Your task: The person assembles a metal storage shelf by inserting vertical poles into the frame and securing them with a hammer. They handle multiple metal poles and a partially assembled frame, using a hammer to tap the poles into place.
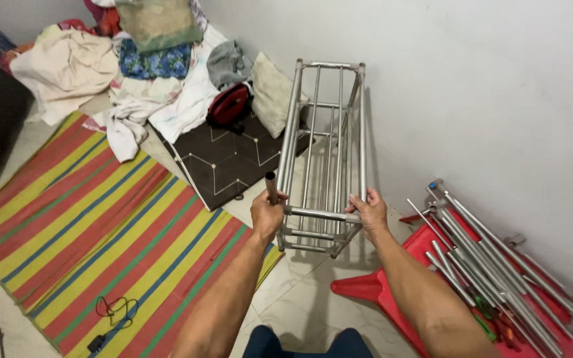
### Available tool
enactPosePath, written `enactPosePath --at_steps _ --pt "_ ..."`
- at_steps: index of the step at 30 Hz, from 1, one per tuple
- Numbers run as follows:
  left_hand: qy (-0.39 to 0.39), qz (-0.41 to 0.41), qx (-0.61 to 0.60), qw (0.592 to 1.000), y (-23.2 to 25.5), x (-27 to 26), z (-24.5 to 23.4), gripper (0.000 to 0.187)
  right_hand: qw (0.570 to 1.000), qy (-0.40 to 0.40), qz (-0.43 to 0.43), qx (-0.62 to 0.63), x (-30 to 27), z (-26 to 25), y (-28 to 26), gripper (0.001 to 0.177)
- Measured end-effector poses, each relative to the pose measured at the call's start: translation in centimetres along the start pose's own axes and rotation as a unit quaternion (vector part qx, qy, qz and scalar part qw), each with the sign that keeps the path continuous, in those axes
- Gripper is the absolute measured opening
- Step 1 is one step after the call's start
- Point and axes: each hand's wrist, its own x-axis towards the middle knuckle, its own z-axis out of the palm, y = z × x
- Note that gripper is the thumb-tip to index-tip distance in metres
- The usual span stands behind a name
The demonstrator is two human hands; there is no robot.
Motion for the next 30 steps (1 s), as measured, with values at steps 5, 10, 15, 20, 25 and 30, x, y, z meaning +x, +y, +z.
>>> enactPosePath --at_steps 5,10,15,20,25,30 --pt "0.016 0.009 0.023 1.000 -5.0 0.9 2.9 0.011 0.999 0.012 -0.013 -0.048 3.0 -1.4 5.7 0.034" --pt "0.010 -0.023 -0.003 1.000 -8.8 1.3 4.9 0.006 0.994 0.009 -0.005 -0.106 4.5 -3.4 9.9 0.025" --pt "-0.010 -0.093 -0.014 0.996 -12.4 1.1 5.9 0.008 0.992 0.015 0.003 -0.122 4.5 -4.3 13.5 0.028" --pt "-0.005 0.029 0.024 0.999 -15.4 2.0 7.2 0.016 0.993 0.024 0.024 -0.109 4.0 -5.4 15.9 0.038" --pt "0.003 0.084 0.040 0.996 -18.2 2.0 9.1 0.018 0.986 0.030 0.086 -0.140 4.9 -6.5 16.3 0.048" --pt "-0.032 0.102 0.119 0.987 -18.5 2.0 10.0 0.024 0.972 -0.005 0.096 -0.215 4.8 -6.3 13.9 0.059"
